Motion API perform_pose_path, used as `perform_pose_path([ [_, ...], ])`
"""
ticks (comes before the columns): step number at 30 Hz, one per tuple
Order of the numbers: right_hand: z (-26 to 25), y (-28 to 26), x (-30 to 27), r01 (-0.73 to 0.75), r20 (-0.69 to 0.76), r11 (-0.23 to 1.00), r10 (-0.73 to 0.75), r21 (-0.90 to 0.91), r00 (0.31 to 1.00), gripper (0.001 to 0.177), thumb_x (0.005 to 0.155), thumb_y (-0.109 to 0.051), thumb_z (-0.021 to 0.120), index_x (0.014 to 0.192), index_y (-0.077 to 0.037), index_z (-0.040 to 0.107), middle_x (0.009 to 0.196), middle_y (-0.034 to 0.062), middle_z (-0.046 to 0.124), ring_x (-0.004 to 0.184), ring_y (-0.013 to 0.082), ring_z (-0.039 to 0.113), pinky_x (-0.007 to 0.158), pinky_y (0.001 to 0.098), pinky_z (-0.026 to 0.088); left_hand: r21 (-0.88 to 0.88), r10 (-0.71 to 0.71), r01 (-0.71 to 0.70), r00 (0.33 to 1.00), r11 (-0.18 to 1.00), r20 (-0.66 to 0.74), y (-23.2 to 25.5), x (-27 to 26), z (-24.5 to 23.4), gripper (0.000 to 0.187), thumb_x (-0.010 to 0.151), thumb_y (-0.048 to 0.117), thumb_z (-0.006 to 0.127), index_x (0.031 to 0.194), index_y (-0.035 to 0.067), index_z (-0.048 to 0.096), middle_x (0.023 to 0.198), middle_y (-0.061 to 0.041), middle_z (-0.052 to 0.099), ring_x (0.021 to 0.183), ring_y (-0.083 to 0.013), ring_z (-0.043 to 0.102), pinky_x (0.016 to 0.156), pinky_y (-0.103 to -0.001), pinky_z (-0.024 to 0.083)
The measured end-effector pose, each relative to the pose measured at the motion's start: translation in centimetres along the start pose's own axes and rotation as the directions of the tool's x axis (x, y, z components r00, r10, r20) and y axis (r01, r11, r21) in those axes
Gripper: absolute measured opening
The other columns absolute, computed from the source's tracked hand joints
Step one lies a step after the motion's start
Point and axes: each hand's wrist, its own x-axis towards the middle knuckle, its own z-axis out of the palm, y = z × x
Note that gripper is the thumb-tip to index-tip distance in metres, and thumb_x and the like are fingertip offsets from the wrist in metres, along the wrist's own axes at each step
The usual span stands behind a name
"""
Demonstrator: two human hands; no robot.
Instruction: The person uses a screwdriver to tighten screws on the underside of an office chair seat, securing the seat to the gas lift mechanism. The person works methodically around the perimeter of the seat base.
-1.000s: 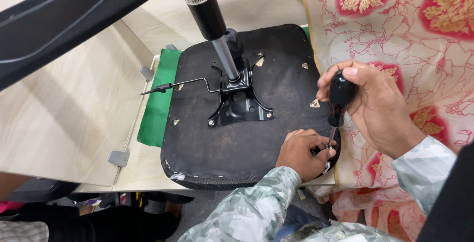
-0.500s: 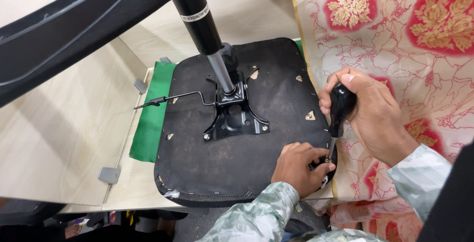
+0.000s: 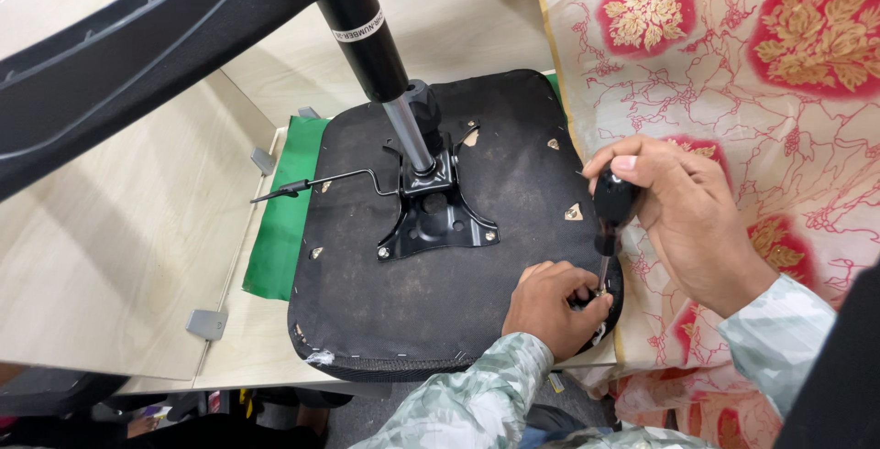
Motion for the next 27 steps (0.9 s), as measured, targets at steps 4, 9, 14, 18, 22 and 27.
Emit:
perform_pose_path([
  [4,0.0,-0.3,0.1,-0.030,0.055,1.000,0.030,-0.003,0.998,0.033,0.103,-0.020,0.045,0.108,0.005,0.066,0.093,0.0130,0.065,0.089,0.0189,0.063,0.083,0.0330,0.051,0.036,0.004,-0.003,1.000,0.999,-0.025,-0.1,0.0,0.5,0.025,0.082,0.034,0.081,0.083,0.009,0.076,0.075,-0.003,0.065,0.078,-0.0237,0.063,0.087,-0.038,0.048],
  [9,0.3,-0.2,0.1,-0.026,0.072,0.999,0.023,0.043,0.997,0.034,0.108,-0.024,0.041,0.103,0.003,0.061,0.091,0.0116,0.062,0.088,0.0196,0.062,0.085,0.0354,0.054,0.049,-0.025,0.028,0.998,0.998,-0.052,0.1,0.1,0.7,0.032,0.079,0.041,0.084,0.084,0.011,0.076,0.075,-0.002,0.065,0.080,-0.0242,0.063,0.084,-0.038,0.047],
  [14,0.4,-0.2,0.2,-0.023,0.075,1.000,0.021,0.020,0.997,0.018,0.104,-0.018,0.048,0.106,-0.002,0.057,0.091,0.0106,0.061,0.088,0.0183,0.060,0.086,0.0337,0.051,0.050,-0.020,0.021,0.999,0.999,-0.037,0.2,0.0,0.5,0.029,0.076,0.037,0.086,0.086,0.012,0.077,0.076,-0.001,0.066,0.082,-0.0234,0.063,0.085,-0.037,0.048],
  [18,0.1,-0.3,0.2,-0.039,0.068,0.998,0.036,0.048,0.997,0.013,0.102,-0.016,0.050,0.103,-0.004,0.055,0.094,0.0103,0.064,0.092,0.0160,0.061,0.089,0.0312,0.049,0.059,-0.053,0.052,0.998,0.997,0.021,0.5,0.2,0.4,0.024,0.076,0.034,0.086,0.082,0.013,0.077,0.077,0.000,0.067,0.083,-0.0214,0.063,0.088,-0.036,0.047],
  [22,-0.4,-0.3,-0.4,-0.007,0.001,0.999,0.007,0.041,1.000,0.021,0.103,-0.015,0.052,0.107,0.002,0.062,0.096,0.0094,0.063,0.091,0.0153,0.061,0.085,0.0311,0.049,0.064,-0.071,0.069,0.997,0.996,0.023,0.6,0.2,0.4,0.024,0.075,0.034,0.086,0.082,0.013,0.076,0.077,0.001,0.067,0.084,-0.0212,0.062,0.088,-0.036,0.046],
  [27,-1.2,-1.2,-0.9,-0.054,-0.022,0.992,0.056,0.116,0.998,0.025,0.099,-0.012,0.055,0.107,0.008,0.067,0.095,0.0133,0.066,0.088,0.0176,0.063,0.084,0.0332,0.050,0.055,-0.044,0.044,0.999,0.998,-0.003,0.3,0.1,0.4,0.024,0.074,0.034,0.087,0.081,0.013,0.076,0.077,0.001,0.067,0.082,-0.0213,0.063,0.087,-0.036,0.047],
])
